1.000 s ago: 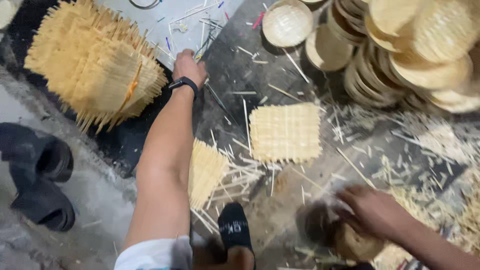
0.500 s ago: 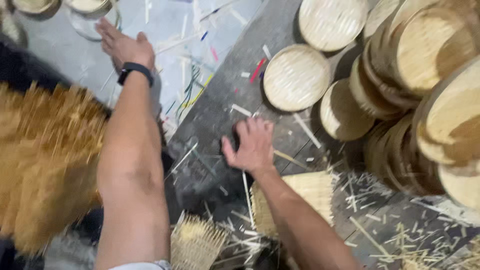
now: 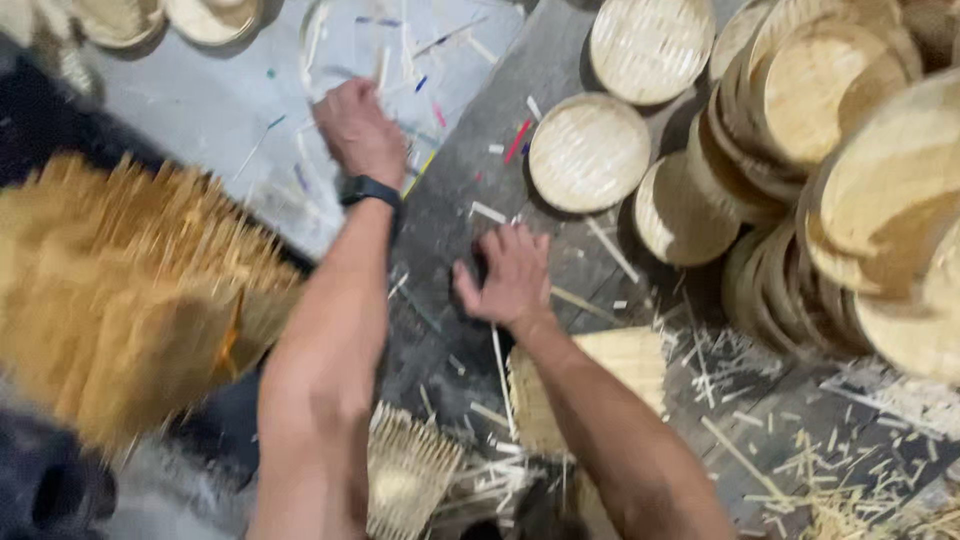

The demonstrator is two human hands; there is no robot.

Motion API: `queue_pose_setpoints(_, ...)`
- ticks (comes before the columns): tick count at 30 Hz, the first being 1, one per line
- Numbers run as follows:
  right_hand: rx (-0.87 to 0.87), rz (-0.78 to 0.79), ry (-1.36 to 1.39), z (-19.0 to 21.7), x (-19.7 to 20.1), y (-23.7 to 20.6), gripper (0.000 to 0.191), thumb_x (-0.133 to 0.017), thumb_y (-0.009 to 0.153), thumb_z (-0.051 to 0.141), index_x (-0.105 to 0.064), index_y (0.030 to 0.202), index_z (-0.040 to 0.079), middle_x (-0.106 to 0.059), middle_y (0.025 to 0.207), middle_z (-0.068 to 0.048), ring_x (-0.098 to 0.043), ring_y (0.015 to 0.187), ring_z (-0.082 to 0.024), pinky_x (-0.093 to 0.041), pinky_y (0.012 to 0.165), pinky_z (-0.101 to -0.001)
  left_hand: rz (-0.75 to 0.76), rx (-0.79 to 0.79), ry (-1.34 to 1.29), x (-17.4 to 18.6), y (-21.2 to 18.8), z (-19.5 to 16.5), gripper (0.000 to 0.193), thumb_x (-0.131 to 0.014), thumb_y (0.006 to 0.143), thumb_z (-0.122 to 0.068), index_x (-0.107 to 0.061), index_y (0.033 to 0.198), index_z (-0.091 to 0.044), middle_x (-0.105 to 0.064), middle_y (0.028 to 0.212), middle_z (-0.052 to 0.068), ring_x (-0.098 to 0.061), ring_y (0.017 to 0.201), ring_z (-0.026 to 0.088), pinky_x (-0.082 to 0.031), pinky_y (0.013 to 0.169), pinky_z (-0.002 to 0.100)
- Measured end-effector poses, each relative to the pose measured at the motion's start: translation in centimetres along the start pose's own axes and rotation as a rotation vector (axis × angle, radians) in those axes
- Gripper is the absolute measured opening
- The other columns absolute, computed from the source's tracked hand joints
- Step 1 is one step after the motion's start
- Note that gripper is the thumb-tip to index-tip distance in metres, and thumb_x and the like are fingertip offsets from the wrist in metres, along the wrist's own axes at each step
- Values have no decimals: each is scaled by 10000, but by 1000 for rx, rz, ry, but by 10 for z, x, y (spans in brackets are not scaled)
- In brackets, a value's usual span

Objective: The person sits on the floor weaving bamboo strips into flat woven panels and fitting them into round bamboo basket frames. They bend and interlace strips by hand, apply glue from a small bottle, trim excess material with scissors, and press the woven panel into a wooden mold to shape the basket base.

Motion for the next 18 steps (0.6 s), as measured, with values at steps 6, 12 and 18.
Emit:
queue_pose_setpoints(6,-245,191,846,-23,56,6,391,-614,938,463,-695,1003,86,-662,964,-94,-606,962,-259,-437,845,-415,140,-514,-403,88,-116,-147,275,-649,875,11,-653,1141,-58,-633,1051,121,-601,1068,357,-491,920,457)
queue_pose_setpoints(12,-450,134,1224,-86,289,-158,463,-600,1001,436,-723,1196,33,-685,912,-31,-585,783,-117,-486,713,-280,503,-1199,-386,151,-287,-303,372,-681,813,-30,-674,1185,-46,-656,1136,91,-608,1187,307,-492,1013,450)
queue_pose_setpoints(18,-729,120,542,-67,447,-401,249,-692,972,279,-785,978,48,-724,786,-68,-626,685,-106,-530,622,-303,914,-622,-1033,197,-425,-447,359,-704,873,-140,-673,1200,6,-670,1172,129,-635,898,220,-546,694,310)
Point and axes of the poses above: each hand's wrist, its own y-axis towards the middle knuckle, its own x-axis out of the back of the hand, z = x × y, the point moved 10 cm from there along y, towards the middle knuckle
